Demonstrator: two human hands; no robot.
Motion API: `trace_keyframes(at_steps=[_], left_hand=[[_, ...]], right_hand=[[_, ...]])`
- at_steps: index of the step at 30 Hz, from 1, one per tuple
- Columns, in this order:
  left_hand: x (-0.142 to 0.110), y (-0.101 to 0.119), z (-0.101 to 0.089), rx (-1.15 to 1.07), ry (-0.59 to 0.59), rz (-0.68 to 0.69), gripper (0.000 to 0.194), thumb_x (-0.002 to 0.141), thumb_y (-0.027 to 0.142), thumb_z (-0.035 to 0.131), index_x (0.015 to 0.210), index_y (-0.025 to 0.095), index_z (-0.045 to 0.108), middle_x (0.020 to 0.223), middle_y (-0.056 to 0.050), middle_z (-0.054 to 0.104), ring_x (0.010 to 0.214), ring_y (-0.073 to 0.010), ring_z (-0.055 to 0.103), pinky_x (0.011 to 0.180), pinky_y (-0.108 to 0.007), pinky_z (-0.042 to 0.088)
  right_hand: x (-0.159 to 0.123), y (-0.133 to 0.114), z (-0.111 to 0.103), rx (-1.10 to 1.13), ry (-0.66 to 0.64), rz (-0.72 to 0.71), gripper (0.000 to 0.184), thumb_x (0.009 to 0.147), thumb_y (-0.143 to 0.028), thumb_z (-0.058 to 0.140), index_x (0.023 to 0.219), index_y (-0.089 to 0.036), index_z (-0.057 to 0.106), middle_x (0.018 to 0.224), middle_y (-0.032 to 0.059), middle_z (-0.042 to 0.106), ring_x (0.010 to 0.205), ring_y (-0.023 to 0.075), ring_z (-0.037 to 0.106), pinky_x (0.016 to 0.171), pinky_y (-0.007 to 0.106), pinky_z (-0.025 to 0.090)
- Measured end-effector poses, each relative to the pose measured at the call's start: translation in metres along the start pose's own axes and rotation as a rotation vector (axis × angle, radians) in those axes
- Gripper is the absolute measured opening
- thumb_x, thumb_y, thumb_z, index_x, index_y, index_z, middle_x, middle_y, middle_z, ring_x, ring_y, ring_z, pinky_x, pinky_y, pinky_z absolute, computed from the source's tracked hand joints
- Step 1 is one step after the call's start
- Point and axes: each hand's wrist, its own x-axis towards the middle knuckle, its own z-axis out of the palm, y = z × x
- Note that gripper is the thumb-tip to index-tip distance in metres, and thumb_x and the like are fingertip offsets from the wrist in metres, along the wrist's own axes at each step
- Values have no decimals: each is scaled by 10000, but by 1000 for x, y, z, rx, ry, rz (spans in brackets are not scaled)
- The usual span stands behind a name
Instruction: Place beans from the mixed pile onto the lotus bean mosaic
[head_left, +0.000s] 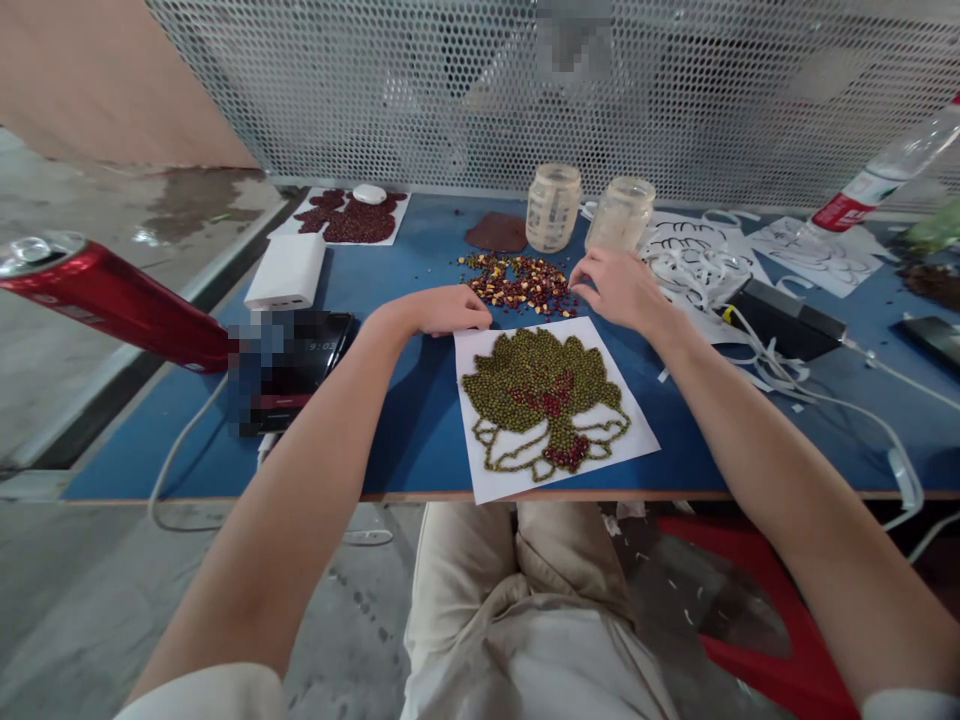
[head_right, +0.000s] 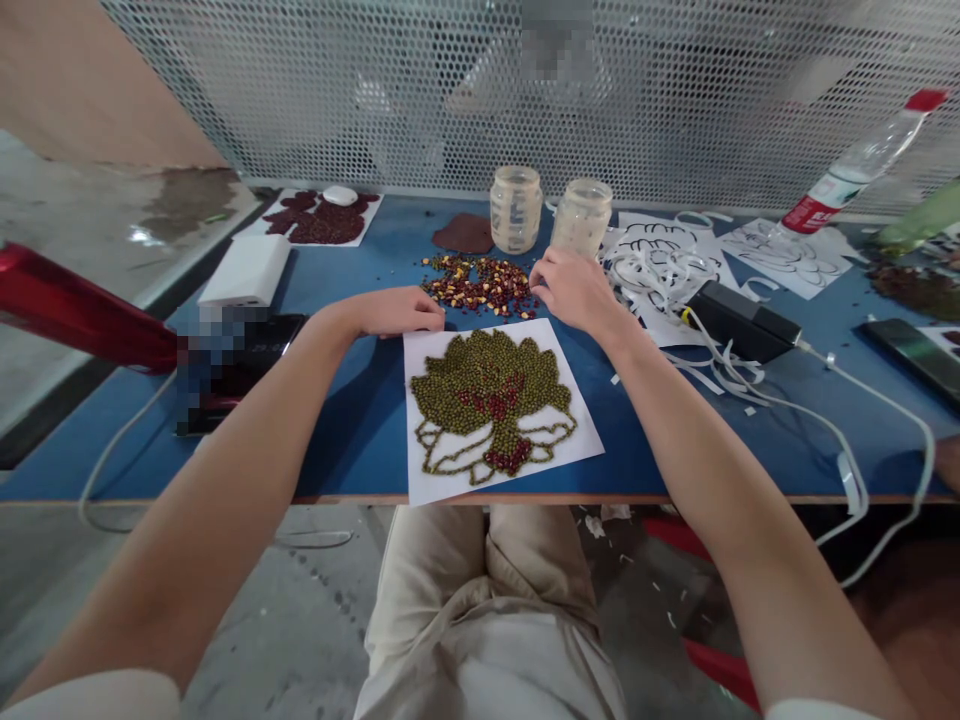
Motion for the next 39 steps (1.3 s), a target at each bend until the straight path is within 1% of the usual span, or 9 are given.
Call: trace_keyframes(at_steps=[5, 14, 17, 19, 21, 23, 26, 32, 39], left_hand=[[1, -3, 0, -13, -1, -4, 243, 812, 336, 626, 633, 237, 497, 622, 20, 369, 514, -125, 317, 526, -329, 195], [2, -4, 1, -22, -1, -13, 237, 799, 317, 620, 633, 237, 471, 631, 19, 344, 530, -123, 291, 552, -342, 181], [2, -4, 1, -26, 7, -19, 248, 802, 327, 627, 635, 239, 466, 627, 18, 353, 527, -126, 315, 552, -338, 187], [3, -5, 1, -25, 10, -25, 244, 805, 337, 634, 642, 239, 480, 622, 15, 371, 524, -131, 339, 548, -334, 195], [3, -5, 1, -28, 6, -27, 214, 809, 350, 633, 665, 237, 523, 627, 8, 405, 520, -135, 354, 544, -332, 196], [4, -5, 1, -30, -4, -29, 186, 810, 357, 626, 689, 233, 559, 637, 1, 433, 514, -136, 354, 541, -331, 191], [5, -5, 2, -17, -7, -24, 192, 816, 353, 619, 682, 229, 560, 632, 4, 426, 508, -129, 344, 540, -325, 191], [2, 0, 1, -14, 0, -10, 255, 816, 327, 627, 631, 235, 478, 600, 25, 366, 499, -121, 348, 540, -321, 208], [-1, 4, 1, -10, -2, -17, 250, 802, 323, 623, 640, 236, 454, 618, 25, 342, 524, -123, 325, 572, -334, 188]], right_hand=[[4, -3, 9, 26, 27, -36, 131, 1025, -316, 671, 980, -261, 781, 1129, 116, 735, 1132, 348, 677, 1029, 543, 552], [8, -5, 21, 5, -44, 15, 138, 1054, -271, 644, 985, -216, 750, 1131, 152, 738, 1123, 352, 666, 1047, 544, 524], [8, -9, 8, 5, -14, 46, 153, 1094, -234, 567, 1054, -196, 710, 1183, 176, 731, 1150, 337, 645, 1072, 509, 493], [5, -16, -9, 60, 57, 45, 181, 1121, -238, 506, 1108, -195, 682, 1241, 194, 716, 1162, 329, 634, 1072, 489, 484], [-2, -28, -28, 153, 136, 5, 174, 1128, -249, 482, 1137, -203, 649, 1270, 195, 703, 1167, 323, 630, 1072, 475, 483], [-15, -45, -43, 229, 148, -50, 136, 1122, -254, 493, 1110, -227, 625, 1229, 173, 700, 1143, 321, 634, 1059, 475, 489], [-39, -71, -53, 305, 35, -142, 116, 1121, -262, 516, 1049, -271, 607, 1152, 124, 689, 1092, 322, 635, 1021, 485, 484], [-73, -97, -44, 585, -274, -382, 185, 1170, -270, 521, 1015, -248, 619, 1066, 82, 675, 993, 256, 623, 930, 426, 485], [-83, -105, -41, 683, -384, -405, 210, 1178, -274, 539, 1020, -228, 669, 1092, 87, 693, 1024, 242, 635, 960, 421, 482]])
